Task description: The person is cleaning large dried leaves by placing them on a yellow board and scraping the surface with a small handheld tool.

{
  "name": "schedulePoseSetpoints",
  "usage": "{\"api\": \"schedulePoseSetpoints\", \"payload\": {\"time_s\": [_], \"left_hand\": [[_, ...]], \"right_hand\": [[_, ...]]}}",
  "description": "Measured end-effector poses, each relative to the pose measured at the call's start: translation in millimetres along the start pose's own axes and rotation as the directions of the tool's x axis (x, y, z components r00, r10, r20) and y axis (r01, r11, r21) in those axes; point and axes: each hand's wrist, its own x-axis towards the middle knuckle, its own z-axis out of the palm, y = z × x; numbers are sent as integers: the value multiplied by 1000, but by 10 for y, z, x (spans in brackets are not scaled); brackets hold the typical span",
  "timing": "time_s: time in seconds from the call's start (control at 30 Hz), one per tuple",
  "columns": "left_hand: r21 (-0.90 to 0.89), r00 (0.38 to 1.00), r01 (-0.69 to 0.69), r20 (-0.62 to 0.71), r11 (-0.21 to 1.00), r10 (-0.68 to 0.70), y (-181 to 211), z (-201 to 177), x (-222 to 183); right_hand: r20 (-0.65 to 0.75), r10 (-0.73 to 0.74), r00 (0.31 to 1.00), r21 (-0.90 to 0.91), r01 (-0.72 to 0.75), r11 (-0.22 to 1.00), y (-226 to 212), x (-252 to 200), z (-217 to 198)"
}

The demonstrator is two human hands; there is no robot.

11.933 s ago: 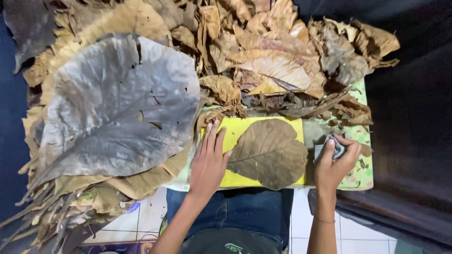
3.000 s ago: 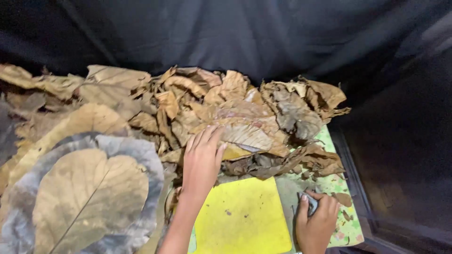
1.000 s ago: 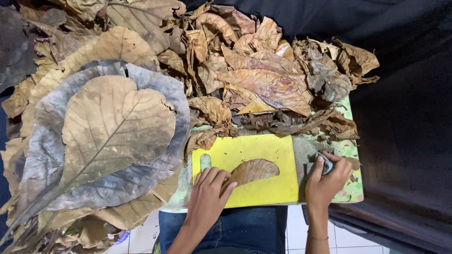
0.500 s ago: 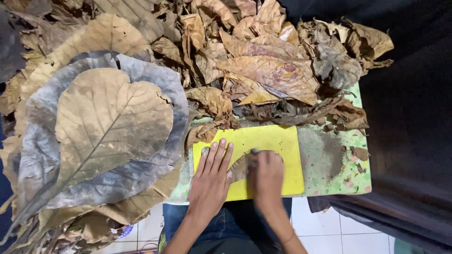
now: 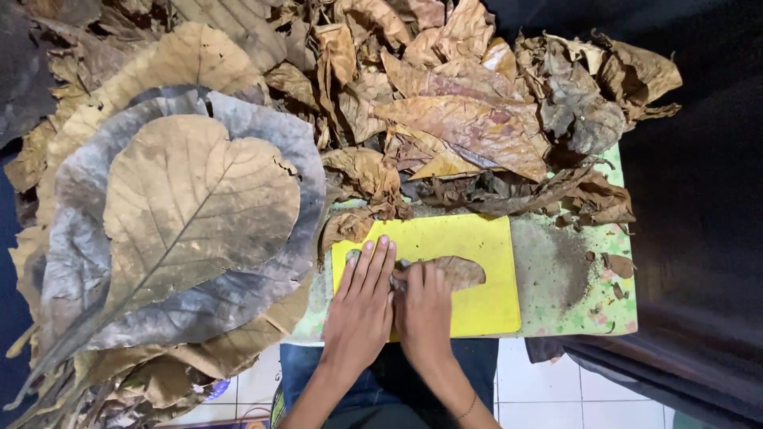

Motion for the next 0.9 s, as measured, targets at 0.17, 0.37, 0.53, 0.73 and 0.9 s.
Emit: {"api": "schedulePoseSetpoints", "payload": {"time_s": [0.17, 0.37, 0.53, 0.73, 0.9], "left_hand": [[-11, 999, 29, 28, 1000, -28, -21, 12, -7], [-62, 1000, 27, -4, 998, -27, -13, -13, 1], [-23, 999, 32, -7, 999, -32, -15, 1, -23], [-43, 1000, 9, -24, 999, -10, -4, -37, 1], [-65, 1000, 24, -3, 998, -24, 7, -50, -3]], "right_hand": [[-68, 69, 995, -146, -78, 986, 421, 53, -166], [-226, 185, 957, -320, -252, 913, 980, 200, -407], [-248, 65, 967, -78, -86, 993, 400, 204, -319], [-39, -34, 999, -175, 26, 984, 166, 56, -29], [-229, 62, 972, -305, -132, 943, 808, 94, -335]]}}
